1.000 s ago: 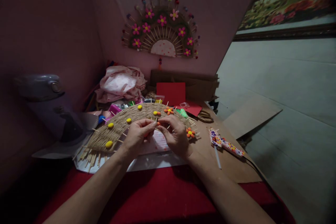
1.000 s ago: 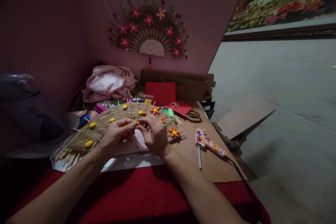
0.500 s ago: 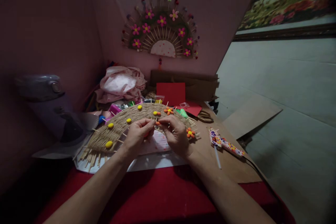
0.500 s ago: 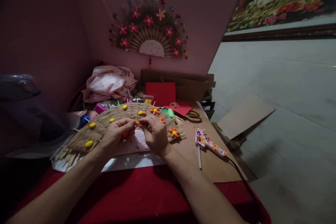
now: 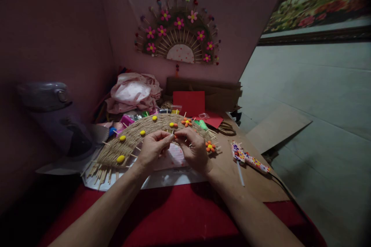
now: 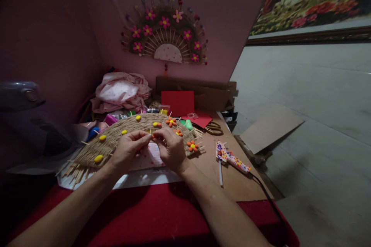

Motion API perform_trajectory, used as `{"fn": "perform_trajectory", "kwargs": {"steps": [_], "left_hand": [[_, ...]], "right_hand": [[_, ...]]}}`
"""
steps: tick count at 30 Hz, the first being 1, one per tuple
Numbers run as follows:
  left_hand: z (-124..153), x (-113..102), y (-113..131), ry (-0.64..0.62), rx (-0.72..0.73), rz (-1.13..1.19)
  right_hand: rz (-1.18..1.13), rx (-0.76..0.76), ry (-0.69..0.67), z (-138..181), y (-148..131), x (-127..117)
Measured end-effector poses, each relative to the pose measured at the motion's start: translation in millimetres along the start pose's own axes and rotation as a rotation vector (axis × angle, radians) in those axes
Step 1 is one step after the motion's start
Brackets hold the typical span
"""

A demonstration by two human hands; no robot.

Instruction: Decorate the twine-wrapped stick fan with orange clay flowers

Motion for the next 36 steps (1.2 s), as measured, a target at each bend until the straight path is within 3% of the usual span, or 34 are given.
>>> {"fn": "perform_trajectory", "kwargs": {"steps": [4, 9, 13, 16, 22, 36], "left_hand": [[0, -1, 4, 0.020, 0.105, -0.038], [3, -6, 13, 0.173, 0.421, -0.286], [6, -5, 11, 0.192, 0.579, -0.546], [5, -4, 5, 0.183, 0.592, -0.638], [4, -4, 0, 0.176, 0.575, -0.694], [5, -3, 1, 0.171, 0.583, -0.721]], "right_hand": [[0.038, -0.020, -0.024, 0, 1, 0], [0.140, 0.018, 0.051, -28, 15, -3], [0.248, -0.002, -0.178, -62, 32, 8], [0.357, -0.057, -0.367, -81, 43, 18], [0.393, -0.176, -0.547, -94, 50, 29], [0.436, -0.271, -0.576, -87, 53, 33]]}}
Point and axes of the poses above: each hand's wrist, its own z-axis away from the middle knuckle, its own x-axis out of the palm, y = z × x, the point moved 4 cm from there along -z, towards the middle knuckle, and after that the axes turned 15 degrees about y, right-handed, at the moved point
